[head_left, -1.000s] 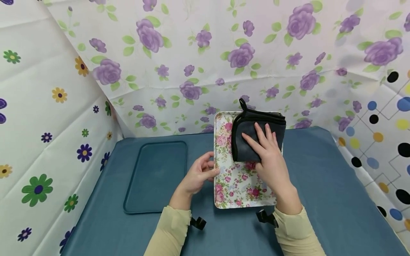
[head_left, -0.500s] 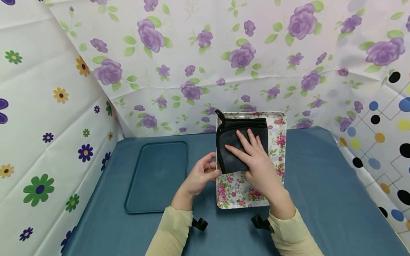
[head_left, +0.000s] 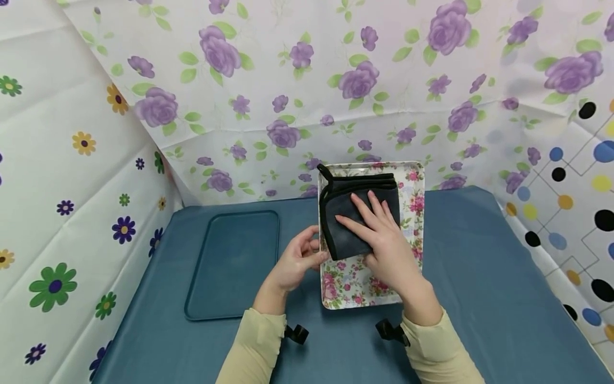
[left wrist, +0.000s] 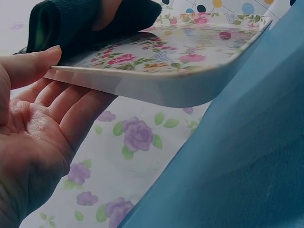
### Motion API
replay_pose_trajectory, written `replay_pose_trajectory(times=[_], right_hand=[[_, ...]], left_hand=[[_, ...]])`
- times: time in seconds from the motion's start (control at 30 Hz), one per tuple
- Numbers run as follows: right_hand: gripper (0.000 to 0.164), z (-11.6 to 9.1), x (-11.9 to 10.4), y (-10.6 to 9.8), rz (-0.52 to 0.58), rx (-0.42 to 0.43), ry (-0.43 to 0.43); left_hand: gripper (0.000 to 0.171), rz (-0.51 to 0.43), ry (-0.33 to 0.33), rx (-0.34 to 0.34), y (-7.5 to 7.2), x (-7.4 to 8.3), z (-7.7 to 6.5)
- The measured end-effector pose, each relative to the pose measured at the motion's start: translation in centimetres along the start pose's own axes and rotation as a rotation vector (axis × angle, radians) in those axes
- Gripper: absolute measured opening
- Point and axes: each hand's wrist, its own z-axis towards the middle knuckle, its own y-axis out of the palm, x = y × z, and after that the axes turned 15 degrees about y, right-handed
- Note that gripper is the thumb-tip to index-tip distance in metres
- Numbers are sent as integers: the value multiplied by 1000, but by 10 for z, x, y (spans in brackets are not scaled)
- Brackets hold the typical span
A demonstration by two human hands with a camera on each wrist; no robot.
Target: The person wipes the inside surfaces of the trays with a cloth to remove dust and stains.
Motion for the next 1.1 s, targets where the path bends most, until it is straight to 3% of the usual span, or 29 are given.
replay_pose_trajectory(times=[0.4, 1.1], right_hand=[[104, -1, 18, -11, -11, 48, 79], [105, -1, 21, -14, 6, 72, 96]], left_hand=[[48, -16, 26, 20, -6, 3, -1], [53, -13, 14, 29, -8, 5, -1]])
